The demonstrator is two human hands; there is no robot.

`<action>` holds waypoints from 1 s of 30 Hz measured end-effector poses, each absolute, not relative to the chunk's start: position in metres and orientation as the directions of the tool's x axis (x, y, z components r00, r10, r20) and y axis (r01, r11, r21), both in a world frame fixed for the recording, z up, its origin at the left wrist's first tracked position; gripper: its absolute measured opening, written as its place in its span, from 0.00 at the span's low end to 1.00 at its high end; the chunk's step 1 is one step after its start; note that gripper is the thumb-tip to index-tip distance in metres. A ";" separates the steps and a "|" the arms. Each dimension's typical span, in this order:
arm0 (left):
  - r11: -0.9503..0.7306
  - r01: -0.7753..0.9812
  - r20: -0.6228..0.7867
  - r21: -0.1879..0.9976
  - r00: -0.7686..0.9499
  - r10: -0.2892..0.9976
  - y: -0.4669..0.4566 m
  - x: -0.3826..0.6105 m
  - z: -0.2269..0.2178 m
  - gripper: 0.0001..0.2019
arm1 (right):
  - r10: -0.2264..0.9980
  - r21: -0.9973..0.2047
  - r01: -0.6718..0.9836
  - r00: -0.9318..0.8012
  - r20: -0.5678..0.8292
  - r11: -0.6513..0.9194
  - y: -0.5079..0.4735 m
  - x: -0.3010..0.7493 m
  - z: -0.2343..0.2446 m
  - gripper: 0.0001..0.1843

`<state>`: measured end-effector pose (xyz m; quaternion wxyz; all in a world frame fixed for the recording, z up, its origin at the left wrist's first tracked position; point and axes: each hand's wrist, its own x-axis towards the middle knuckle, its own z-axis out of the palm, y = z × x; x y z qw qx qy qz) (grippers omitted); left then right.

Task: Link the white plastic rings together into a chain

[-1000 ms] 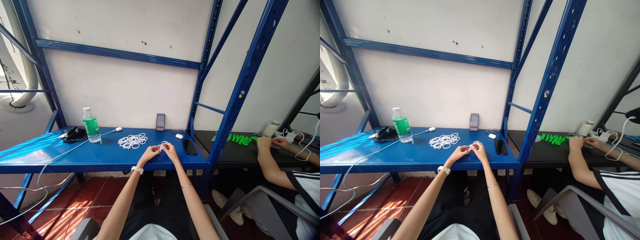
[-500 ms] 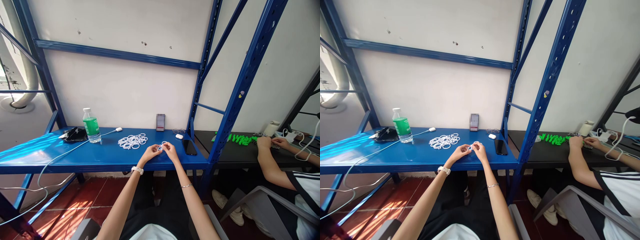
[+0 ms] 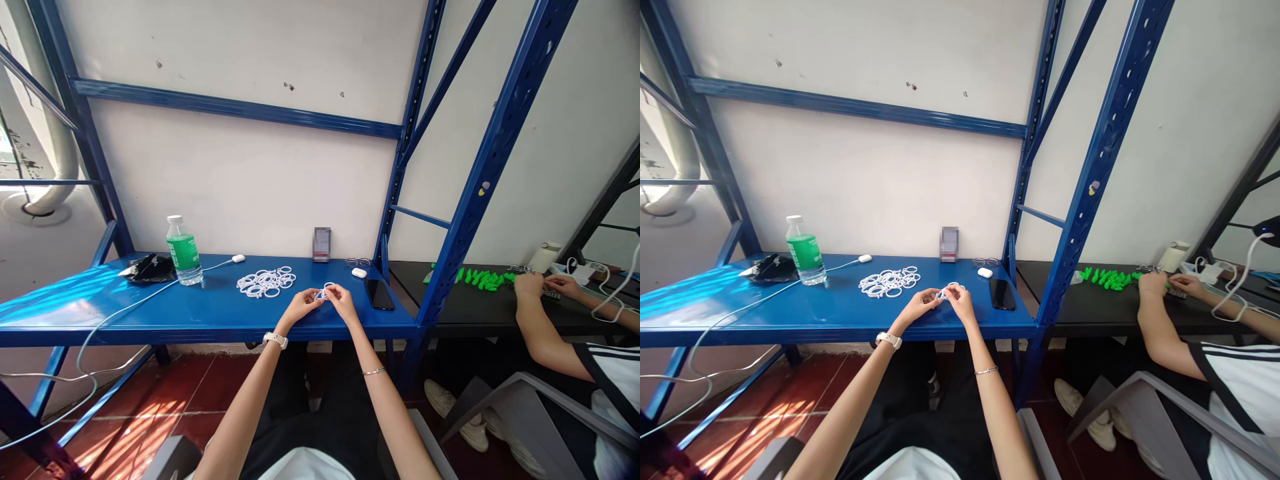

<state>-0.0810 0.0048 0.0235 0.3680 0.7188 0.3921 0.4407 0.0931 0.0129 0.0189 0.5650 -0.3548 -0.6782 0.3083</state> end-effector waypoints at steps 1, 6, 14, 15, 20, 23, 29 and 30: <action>-0.416 0.242 0.338 0.877 0.306 0.890 0.005 -0.081 0.024 0.30 | 0.831 -0.824 0.116 -0.112 0.544 0.555 0.014 0.093 0.018 0.21; -0.392 0.207 0.314 0.897 0.326 0.892 0.007 -0.081 0.025 0.30 | 0.824 -0.819 0.100 -0.109 0.555 0.565 0.018 0.092 0.015 0.21; -0.385 0.188 0.323 0.904 0.292 0.900 0.005 -0.080 0.028 0.26 | 0.813 -0.804 0.126 -0.132 0.567 0.581 0.018 0.093 0.015 0.19; -0.374 0.180 0.318 0.910 0.278 0.906 0.005 -0.080 0.028 0.26 | 0.812 -0.803 0.128 -0.133 0.568 0.582 0.018 0.093 0.014 0.19; -0.335 0.126 0.296 0.934 0.254 0.921 0.004 -0.080 0.028 0.24 | 0.805 -0.797 0.127 -0.159 0.571 0.590 0.017 0.093 0.014 0.18; -0.345 0.114 0.305 0.932 0.270 0.913 0.002 -0.081 0.030 0.25 | 0.799 -0.795 0.116 -0.187 0.572 0.596 0.015 0.093 0.016 0.18; -0.357 0.118 0.310 0.927 0.298 0.903 0.001 -0.080 0.031 0.25 | 0.796 -0.800 0.093 -0.220 0.564 0.593 0.014 0.092 0.019 0.17; -0.355 0.118 0.308 0.927 0.297 0.904 0.002 -0.080 0.030 0.25 | 0.797 -0.800 0.095 -0.214 0.564 0.592 0.015 0.092 0.018 0.17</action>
